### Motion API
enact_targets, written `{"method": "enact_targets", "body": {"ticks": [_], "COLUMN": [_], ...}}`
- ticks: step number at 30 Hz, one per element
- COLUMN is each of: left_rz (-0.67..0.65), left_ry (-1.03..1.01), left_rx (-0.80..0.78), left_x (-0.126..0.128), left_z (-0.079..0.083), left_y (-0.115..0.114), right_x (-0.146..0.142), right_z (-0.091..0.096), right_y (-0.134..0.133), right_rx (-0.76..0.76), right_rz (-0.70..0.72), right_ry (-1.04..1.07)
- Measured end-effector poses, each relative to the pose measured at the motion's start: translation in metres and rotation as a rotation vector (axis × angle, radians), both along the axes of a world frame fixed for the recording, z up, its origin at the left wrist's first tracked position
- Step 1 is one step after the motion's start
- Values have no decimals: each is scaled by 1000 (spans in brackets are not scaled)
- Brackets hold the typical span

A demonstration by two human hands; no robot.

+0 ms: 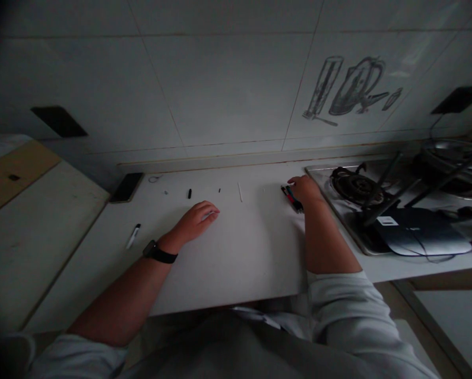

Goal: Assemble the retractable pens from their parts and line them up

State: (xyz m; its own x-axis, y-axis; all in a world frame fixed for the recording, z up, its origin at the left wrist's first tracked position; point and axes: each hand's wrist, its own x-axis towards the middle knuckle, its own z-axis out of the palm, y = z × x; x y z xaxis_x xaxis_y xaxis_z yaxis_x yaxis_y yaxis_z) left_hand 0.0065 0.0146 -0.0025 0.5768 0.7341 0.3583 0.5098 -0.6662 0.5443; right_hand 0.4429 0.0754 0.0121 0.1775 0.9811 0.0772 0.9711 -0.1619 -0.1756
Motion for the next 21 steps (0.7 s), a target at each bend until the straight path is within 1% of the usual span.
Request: {"method": "enact_targets", "body": {"ticks": [4, 8, 11, 16, 19, 21], "left_rz": [1, 4, 6, 6, 10, 7], "left_ry": [10, 18, 17, 24, 30, 26], "left_rx": [-5, 1, 2, -9, -7, 3], "left_x": [0, 0, -1, -1, 0, 0], "left_z": [0, 1, 0, -3, -2, -1], "left_y": [-1, -1, 0, 1, 1, 1], "right_x": [-3, -1, -1, -8, -13, -13], "right_z": [-7, -8, -6, -1, 2, 6], "right_y": [4, 6, 5, 2, 0, -1], "right_rx": [7, 15, -5, -79, -84, -54], "right_rz": [47, 64, 52, 64, 56, 42], "right_ry": [-9, -11, -33, -84, -83, -49]}}
